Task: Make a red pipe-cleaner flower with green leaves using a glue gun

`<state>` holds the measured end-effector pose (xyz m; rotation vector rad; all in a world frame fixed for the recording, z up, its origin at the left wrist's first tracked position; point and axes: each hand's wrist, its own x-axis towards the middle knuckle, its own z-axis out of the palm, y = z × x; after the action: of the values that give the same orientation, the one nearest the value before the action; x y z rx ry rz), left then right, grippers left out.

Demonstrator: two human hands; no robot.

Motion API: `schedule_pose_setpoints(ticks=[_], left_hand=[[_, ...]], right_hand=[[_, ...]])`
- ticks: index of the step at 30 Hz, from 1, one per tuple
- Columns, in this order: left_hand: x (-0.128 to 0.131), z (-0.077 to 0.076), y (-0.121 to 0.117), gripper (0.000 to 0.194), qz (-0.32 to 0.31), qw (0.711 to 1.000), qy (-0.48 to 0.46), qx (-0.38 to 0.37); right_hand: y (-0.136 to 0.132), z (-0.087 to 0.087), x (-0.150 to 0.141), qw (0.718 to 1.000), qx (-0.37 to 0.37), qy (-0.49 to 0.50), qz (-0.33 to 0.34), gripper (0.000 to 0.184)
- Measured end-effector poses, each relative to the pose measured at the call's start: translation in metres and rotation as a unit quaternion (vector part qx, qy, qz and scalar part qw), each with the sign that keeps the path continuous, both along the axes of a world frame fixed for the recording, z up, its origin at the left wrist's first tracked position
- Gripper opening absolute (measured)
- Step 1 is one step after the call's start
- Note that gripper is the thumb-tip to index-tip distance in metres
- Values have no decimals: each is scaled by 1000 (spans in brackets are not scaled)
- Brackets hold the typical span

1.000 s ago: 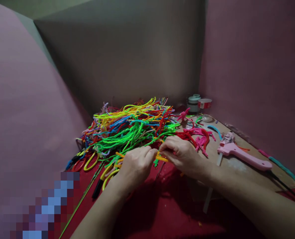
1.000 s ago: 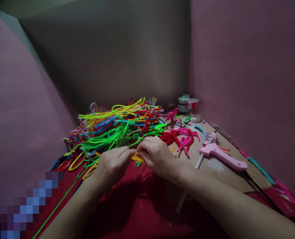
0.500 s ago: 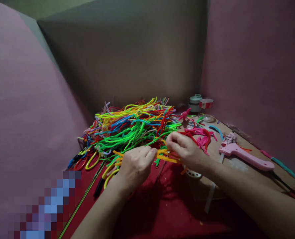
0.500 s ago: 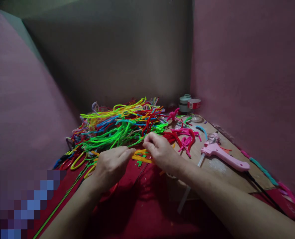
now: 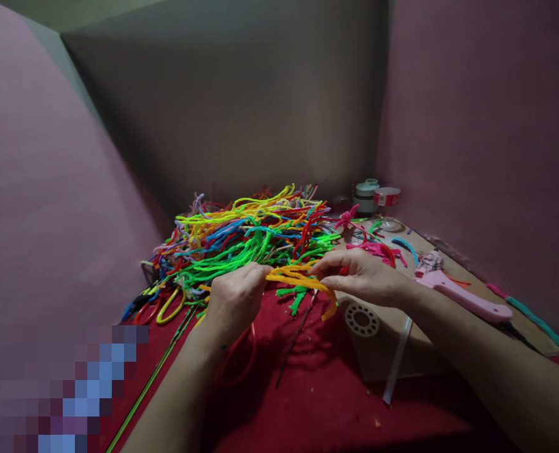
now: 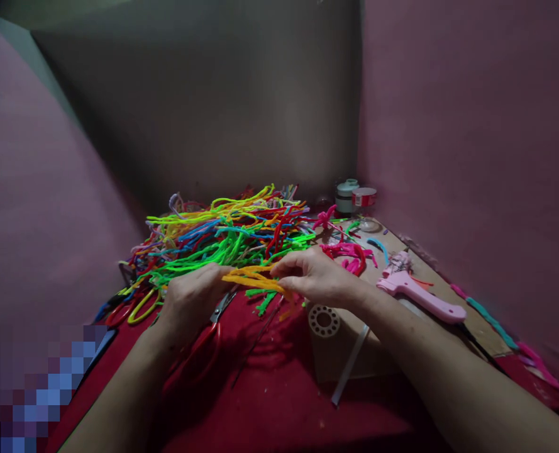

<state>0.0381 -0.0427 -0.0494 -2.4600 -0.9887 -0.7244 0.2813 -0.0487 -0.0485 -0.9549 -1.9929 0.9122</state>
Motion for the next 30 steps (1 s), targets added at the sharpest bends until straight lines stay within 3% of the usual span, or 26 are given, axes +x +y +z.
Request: schedule_pose_setpoints(ticks=[4,7,12,17,24,30], left_hand=[[-3,-1,2,13,-1,1000,-4,-17],[-3,-1,3,18,-4,1000,2,-22],[-2,0,4,24,-6,1000,20,-17],[0,0,1,23,-23,998,3,-61],[0,-5,5,28,-28,987,-23,-158],[2,-5,5,25,17,960,64,-272]], right_hand=[[4,-2,4,1000,1,-5,19,16],[9,-3,8,994,-74,78,9,14],[14,-6,13,945,-236,219,63,18],[15,-7,13,906,-312,278,66,21],[14,-1,16,899,-337,277,38,9],[18,10,30,873,-316,372,22,6]])
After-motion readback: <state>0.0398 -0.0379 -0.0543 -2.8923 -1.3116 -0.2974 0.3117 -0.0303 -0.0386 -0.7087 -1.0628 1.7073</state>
